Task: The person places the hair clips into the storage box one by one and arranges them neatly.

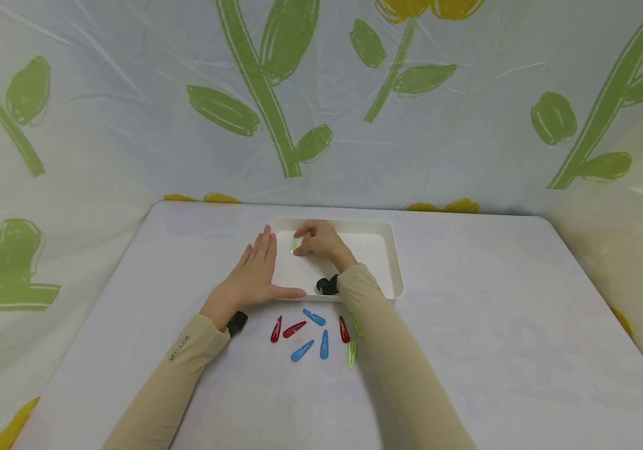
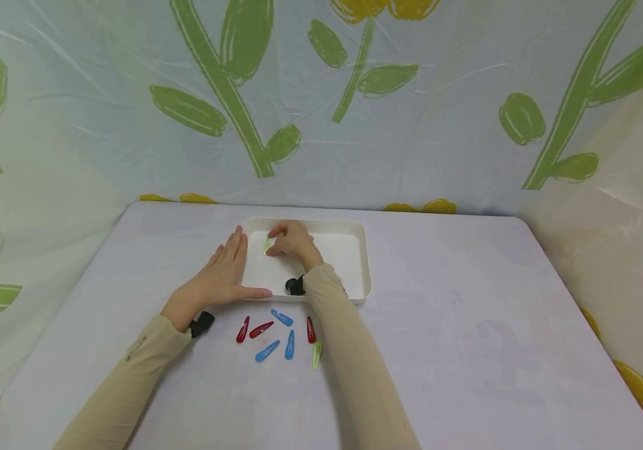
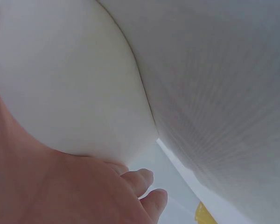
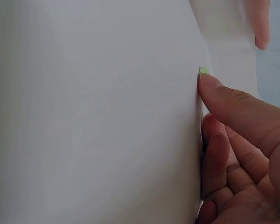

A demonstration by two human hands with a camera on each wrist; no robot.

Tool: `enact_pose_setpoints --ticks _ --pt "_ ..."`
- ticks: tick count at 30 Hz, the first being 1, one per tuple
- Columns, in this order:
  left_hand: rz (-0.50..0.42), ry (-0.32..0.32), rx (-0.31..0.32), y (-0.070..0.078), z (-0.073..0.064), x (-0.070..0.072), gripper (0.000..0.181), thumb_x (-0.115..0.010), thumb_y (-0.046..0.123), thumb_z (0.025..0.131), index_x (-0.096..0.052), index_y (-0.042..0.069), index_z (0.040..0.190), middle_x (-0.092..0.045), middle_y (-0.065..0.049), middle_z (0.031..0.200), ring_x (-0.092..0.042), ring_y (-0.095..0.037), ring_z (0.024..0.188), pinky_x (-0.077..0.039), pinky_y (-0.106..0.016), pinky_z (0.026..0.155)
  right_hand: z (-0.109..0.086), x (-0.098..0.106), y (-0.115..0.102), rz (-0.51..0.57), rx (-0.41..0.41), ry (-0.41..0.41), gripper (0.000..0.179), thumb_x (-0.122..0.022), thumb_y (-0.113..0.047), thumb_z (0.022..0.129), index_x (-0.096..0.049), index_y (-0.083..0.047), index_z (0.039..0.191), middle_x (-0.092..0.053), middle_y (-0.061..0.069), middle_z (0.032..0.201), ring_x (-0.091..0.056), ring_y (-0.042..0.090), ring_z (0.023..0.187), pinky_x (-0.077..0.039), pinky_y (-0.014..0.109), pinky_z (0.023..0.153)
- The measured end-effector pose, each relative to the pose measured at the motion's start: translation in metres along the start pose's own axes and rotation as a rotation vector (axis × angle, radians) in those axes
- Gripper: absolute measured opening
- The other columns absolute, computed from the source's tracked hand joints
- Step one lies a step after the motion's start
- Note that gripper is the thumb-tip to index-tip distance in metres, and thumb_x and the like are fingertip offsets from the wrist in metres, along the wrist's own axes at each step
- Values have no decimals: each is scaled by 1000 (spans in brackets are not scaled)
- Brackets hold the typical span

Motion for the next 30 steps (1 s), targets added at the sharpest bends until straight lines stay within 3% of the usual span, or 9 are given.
enact_pose_setpoints --ticks 14,22,30 --pt "4 1 -4 0 2 0 144 -51 94 66 8 -4 155 24 -16 161 13 -32 150 -3 -54 120 -3 3 -3 -25 8 -7 36 -84 -5 77 -69 1 110 -58 2 70 -48 12 64 -40 22 63" --pt "17 -3 2 -2 4 -4 145 -51 94 66 9 -3 155 24 -16 161 12 -34 150 -3 -54 120 -7 10 -5 -75 -43 -25 38 -83 -10 77 -70 -2 112 -63 4 82 -52 14 73 -42 23 67" --pt "18 0 8 -3 3 -3 146 -50 95 65 9 -4 155 25 -16 161 13 -34 150 -3 -55 119 -17 23 -12 26 -44 -51 41 -82 -10 81 -68 0 118 -71 9 87 -62 17 77 -48 29 75"
Point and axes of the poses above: each hand's wrist, its own z-axis towards the middle knuckle, its own x-axis out of the back of the hand, y = z × x, the point moved 8 cm from there along z, towards the middle knuckle
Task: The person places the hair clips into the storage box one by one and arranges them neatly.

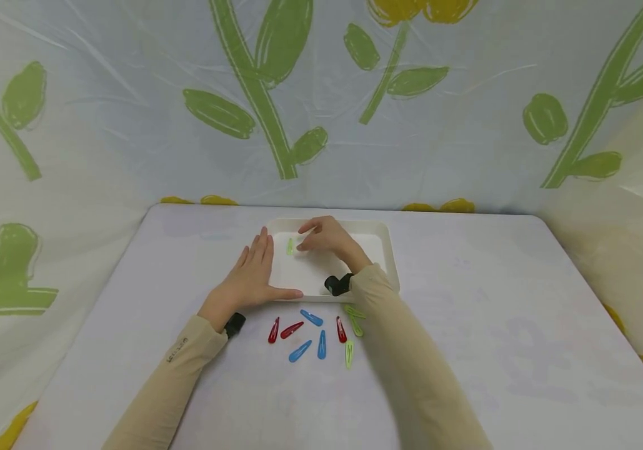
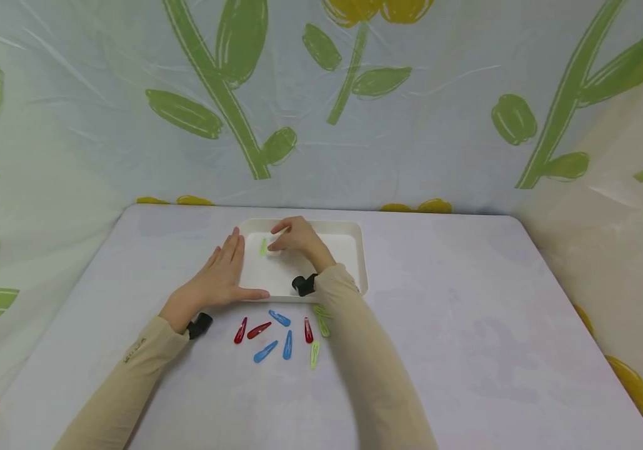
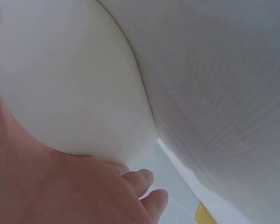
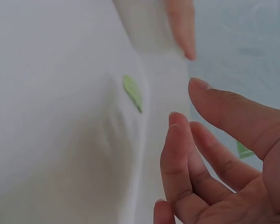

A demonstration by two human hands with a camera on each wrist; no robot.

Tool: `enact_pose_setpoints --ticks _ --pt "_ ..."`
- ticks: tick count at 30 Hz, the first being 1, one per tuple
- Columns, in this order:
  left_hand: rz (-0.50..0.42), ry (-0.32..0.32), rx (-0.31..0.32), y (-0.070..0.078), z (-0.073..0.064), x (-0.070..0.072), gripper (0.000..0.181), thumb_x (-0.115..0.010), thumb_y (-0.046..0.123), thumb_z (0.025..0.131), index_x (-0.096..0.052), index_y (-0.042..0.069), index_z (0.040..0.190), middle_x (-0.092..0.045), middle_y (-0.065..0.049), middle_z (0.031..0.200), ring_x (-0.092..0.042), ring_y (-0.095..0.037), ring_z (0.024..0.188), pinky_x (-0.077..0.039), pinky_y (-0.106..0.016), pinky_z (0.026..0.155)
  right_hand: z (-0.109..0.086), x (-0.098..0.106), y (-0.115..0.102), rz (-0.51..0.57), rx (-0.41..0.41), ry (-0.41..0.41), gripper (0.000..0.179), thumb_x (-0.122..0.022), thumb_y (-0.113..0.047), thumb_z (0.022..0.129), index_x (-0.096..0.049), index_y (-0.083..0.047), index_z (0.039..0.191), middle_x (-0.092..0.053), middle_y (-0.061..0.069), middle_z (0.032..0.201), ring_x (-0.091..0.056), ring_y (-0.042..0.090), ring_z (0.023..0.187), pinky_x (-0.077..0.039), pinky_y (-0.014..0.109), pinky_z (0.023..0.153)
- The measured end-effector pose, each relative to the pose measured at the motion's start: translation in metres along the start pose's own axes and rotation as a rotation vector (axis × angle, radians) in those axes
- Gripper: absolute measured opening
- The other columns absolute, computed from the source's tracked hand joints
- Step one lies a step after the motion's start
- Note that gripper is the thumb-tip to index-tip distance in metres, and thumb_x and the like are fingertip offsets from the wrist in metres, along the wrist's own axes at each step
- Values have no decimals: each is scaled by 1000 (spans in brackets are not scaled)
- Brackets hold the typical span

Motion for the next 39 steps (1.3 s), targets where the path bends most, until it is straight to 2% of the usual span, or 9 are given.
enact_pose_setpoints --ticks 4,8,16,21,28,34,39 --pt "1 -2 1 -1 0 -1 147 -47 97 63 11 -3 155 26 -15 161 14 -33 150 -2 -54 120 -11 6 -9 2 32 -19 42 -80 -11 83 -67 -1 121 -71 9 89 -64 21 86 -48 35 85" --pt "2 -8 4 -2 2 -3 148 -45 99 62 12 -2 155 27 -13 160 15 -31 150 -2 -54 120 -24 13 -18 -25 69 -24 42 -79 -11 84 -66 -1 123 -71 9 90 -64 22 89 -48 37 88" --pt "-5 -16 24 -3 2 -3 148 -44 99 62 13 -2 155 30 -11 159 16 -31 150 -2 -54 119 -54 31 -41 -70 167 -7 35 -79 -11 85 -67 -4 118 -71 9 89 -66 21 86 -50 37 85" --pt "-4 -13 28 -4 3 -4 148 -44 99 61 13 -1 155 30 -11 160 16 -30 150 -2 -53 120 -77 42 -48 -90 218 17 32 -79 -10 85 -69 -5 115 -71 8 87 -67 20 81 -51 34 78" --pt "-3 -15 32 -2 3 -5 149 -46 99 61 13 -1 155 29 -11 160 16 -30 150 -1 -53 120 -110 60 -48 -127 279 62 30 -80 -9 84 -70 -5 112 -69 5 85 -66 20 81 -51 35 75" --pt "-9 -6 24 -1 1 -3 148 -51 96 63 12 -2 155 26 -13 161 15 -31 150 -1 -52 120 -131 68 -40 -150 278 81 24 -77 -6 86 -70 -6 109 -69 3 84 -67 19 82 -50 38 79" --pt "-1 -2 13 -1 0 -2 147 -51 95 65 12 -2 155 27 -14 161 14 -32 150 -2 -52 120 -147 68 -30 -187 267 82 19 -75 -7 87 -71 -8 105 -66 0 82 -65 17 80 -51 37 77"
Point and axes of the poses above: each hand's wrist, its own z-axis towards the middle knuckle, its own x-axis out of the back of the hand, y = z × x, the point moved 8 cm from there along z, towards the middle knuckle
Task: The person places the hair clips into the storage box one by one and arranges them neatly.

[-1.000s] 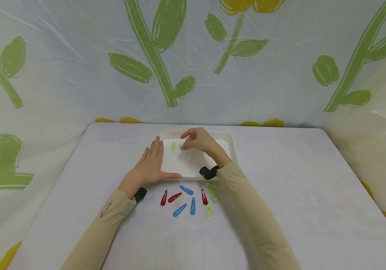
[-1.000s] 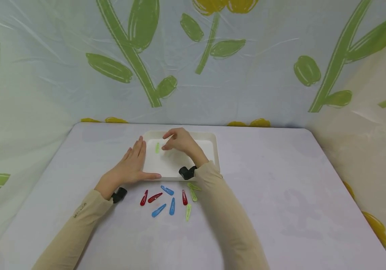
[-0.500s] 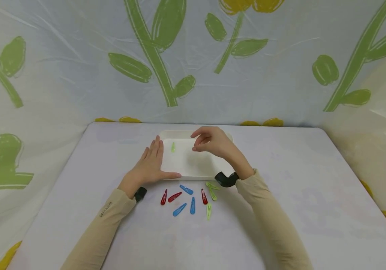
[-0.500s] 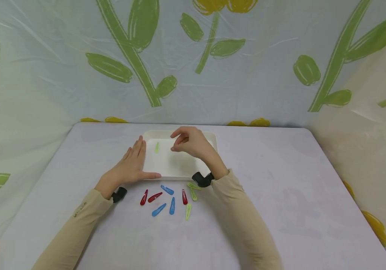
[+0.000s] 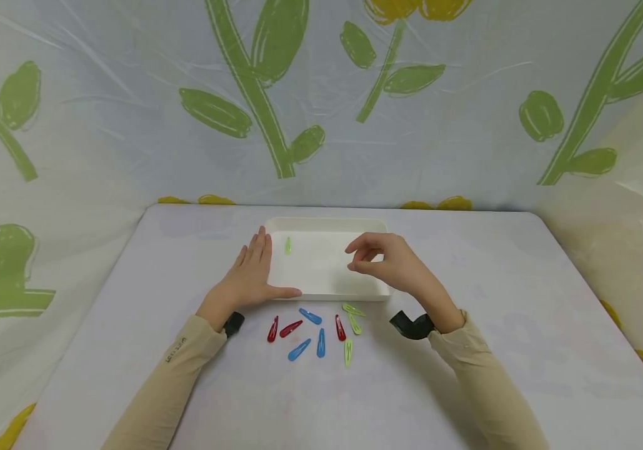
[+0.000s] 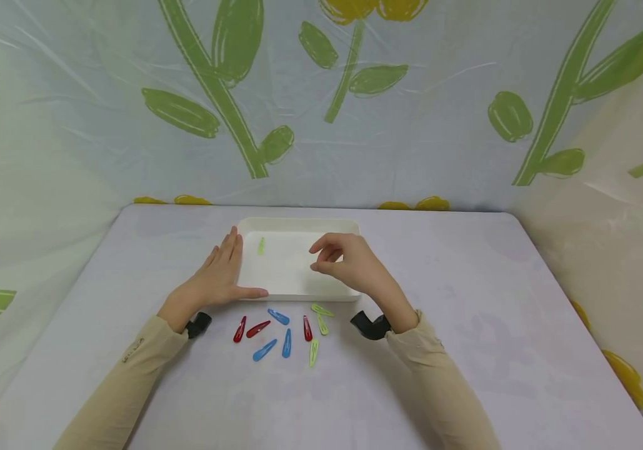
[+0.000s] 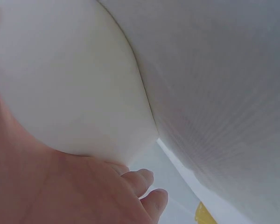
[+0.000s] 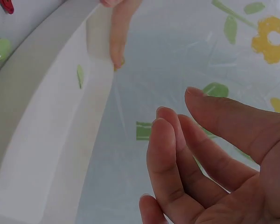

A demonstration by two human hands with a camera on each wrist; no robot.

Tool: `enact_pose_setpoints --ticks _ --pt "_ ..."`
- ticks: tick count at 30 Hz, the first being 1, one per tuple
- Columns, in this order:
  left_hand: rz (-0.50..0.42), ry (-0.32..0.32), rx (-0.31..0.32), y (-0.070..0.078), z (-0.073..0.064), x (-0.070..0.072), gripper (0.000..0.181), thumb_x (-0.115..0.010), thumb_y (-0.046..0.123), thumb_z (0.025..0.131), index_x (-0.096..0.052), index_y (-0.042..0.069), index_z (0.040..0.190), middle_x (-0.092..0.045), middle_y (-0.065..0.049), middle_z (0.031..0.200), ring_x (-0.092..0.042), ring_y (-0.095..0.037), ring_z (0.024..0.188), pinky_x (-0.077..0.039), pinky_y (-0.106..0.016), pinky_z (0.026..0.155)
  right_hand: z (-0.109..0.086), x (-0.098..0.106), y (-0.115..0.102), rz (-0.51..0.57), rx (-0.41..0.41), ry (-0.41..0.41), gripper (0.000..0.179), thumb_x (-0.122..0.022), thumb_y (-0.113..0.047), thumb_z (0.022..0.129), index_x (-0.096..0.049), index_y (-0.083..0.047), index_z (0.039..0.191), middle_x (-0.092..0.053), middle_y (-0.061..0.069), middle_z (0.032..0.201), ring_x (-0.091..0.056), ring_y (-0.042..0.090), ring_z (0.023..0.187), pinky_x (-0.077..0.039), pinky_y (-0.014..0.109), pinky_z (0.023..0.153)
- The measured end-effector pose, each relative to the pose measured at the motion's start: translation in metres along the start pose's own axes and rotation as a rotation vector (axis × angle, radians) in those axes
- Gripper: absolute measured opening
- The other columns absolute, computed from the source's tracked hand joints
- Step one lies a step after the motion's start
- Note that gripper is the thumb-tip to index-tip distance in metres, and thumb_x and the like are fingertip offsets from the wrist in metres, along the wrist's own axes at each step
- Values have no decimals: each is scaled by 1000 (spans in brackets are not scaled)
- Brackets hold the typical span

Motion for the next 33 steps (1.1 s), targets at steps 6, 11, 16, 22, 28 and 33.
enact_pose_setpoints --ticks 6,11,16,22,28,33 --pt "-2 3 -9 1 -1 1 147 -52 95 64 12 -2 155 26 -14 161 13 -33 150 -2 -53 120 -19 -11 4 -22 20 -38 14 -73 -6 88 -72 -10 101 -65 -3 80 -62 15 78 -51 36 72" --pt "-5 4 -8 2 -1 2 146 -52 94 65 10 -3 155 25 -15 161 12 -33 150 -2 -53 120 -34 -27 10 -37 25 -94 12 -71 -2 88 -71 -8 98 -63 -4 79 -60 14 76 -51 28 68" --pt "-5 4 -5 3 -1 3 146 -53 93 65 10 -3 155 24 -15 161 11 -34 150 -2 -53 120 -45 -41 19 -65 -12 -149 6 -74 -4 88 -70 -6 93 -63 -5 78 -58 13 74 -51 26 64" --pt "-2 8 -7 2 -1 3 146 -53 94 65 10 -3 155 24 -15 161 11 -33 150 -2 -52 120 -49 -58 33 -146 -35 -176 10 -74 0 86 -69 -8 81 -62 -6 73 -55 9 66 -50 24 59" --pt "3 10 -7 2 0 3 147 -52 94 64 9 -3 155 24 -15 161 11 -34 150 -2 -53 120 -48 -76 31 -350 2 -119 11 -79 1 78 -69 -4 77 -62 -2 71 -52 10 65 -47 23 60" --pt "-5 0 0 2 -1 2 146 -53 93 65 10 -2 155 25 -14 161 13 -32 150 -2 -52 120 -50 -82 30 -429 -26 -66 19 -83 2 72 -65 -5 71 -51 -3 64 -46 13 65 -40 25 58"
Point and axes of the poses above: each hand's wrist, its own z-axis towards the middle knuckle, its own x-axis out of the back of the hand, y = z × x, the point moved 8 cm from there along z, towards the middle knuckle
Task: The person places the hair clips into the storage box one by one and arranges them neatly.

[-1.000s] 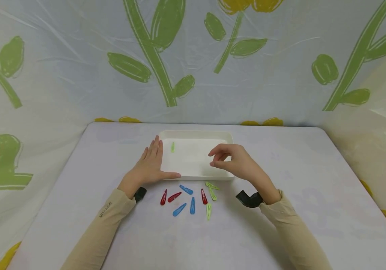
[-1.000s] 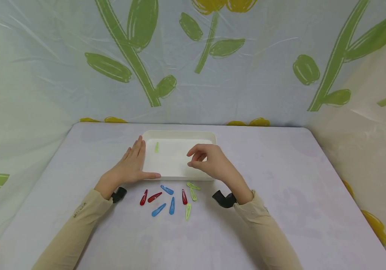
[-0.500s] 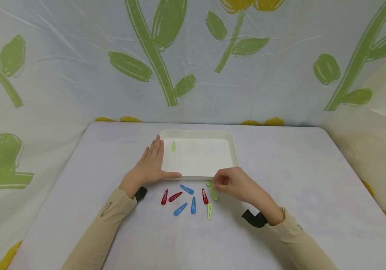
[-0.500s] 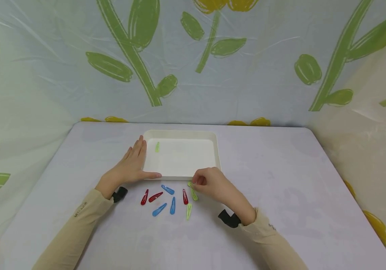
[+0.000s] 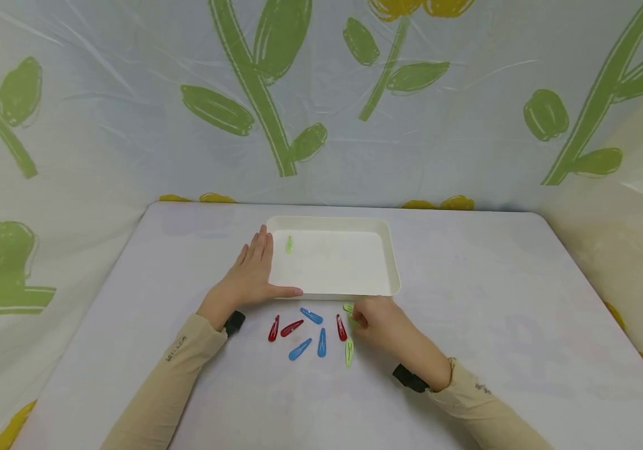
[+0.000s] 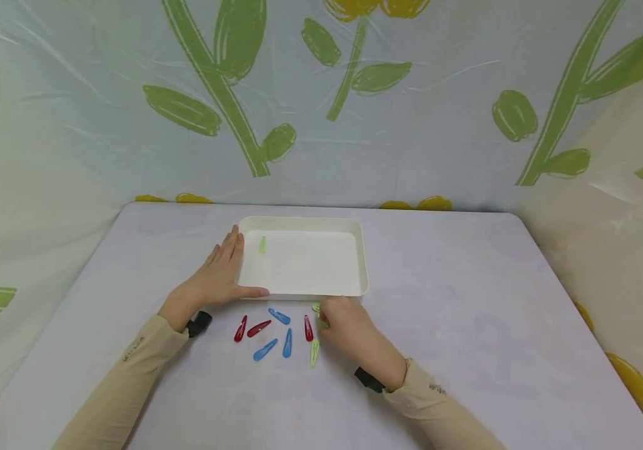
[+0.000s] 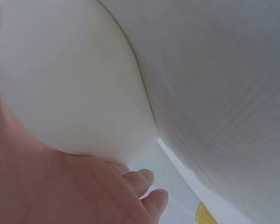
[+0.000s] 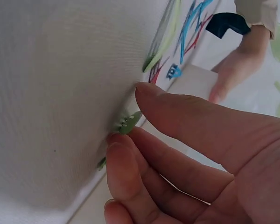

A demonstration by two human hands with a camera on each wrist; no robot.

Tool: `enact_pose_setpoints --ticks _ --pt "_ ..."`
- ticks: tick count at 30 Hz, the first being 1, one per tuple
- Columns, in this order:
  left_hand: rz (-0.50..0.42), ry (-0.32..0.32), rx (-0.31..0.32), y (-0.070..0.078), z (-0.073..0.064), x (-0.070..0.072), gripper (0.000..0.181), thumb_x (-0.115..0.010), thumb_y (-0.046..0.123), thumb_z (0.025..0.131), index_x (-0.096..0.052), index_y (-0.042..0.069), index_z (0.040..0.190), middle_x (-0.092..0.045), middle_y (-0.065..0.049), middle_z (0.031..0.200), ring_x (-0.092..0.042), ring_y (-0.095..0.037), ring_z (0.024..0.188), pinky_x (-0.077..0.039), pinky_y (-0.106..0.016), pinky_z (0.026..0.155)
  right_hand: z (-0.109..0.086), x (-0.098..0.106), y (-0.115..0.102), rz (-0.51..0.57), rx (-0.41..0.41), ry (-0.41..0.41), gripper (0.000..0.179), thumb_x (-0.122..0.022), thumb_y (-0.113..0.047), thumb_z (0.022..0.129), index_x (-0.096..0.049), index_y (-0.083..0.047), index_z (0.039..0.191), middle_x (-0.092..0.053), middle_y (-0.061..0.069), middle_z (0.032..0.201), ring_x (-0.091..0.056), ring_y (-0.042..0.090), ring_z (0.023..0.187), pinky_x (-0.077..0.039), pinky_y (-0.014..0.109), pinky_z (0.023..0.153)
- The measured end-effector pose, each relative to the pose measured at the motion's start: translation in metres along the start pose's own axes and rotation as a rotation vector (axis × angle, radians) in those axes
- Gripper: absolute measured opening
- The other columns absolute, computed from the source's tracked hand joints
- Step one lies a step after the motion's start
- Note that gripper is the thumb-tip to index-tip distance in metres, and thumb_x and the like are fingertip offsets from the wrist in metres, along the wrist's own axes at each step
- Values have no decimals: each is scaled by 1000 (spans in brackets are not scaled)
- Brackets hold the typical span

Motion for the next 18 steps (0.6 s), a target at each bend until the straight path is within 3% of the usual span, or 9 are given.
enact_pose_setpoints --ticks 5,12,18 --pt "-2 4 -3 1 0 1 146 -55 92 66 8 -4 155 24 -15 161 12 -33 150 -2 -53 120 -2 -1 -2 -31 -6 22 23 -81 4 71 -61 -6 66 -45 -4 61 -43 13 64 -37 26 56" --pt "0 7 -7 0 0 0 147 -52 95 64 9 -3 155 24 -15 161 11 -34 150 -2 -53 120 -4 1 -6 -68 26 57 28 -78 6 71 -58 -10 61 -49 -4 62 -42 12 60 -37 26 52" --pt "0 10 -8 -1 1 0 147 -51 95 64 9 -3 155 25 -15 161 10 -35 150 -3 -54 120 -5 0 -7 -81 20 40 27 -76 5 76 -60 -9 61 -51 -3 64 -43 12 60 -39 27 53"
Point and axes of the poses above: each hand's wrist, its own z-axis towards the middle knuckle, its own x-axis out of the back of the hand, y = z × x, the point moved 8 cm from there along z, towards the middle knuckle
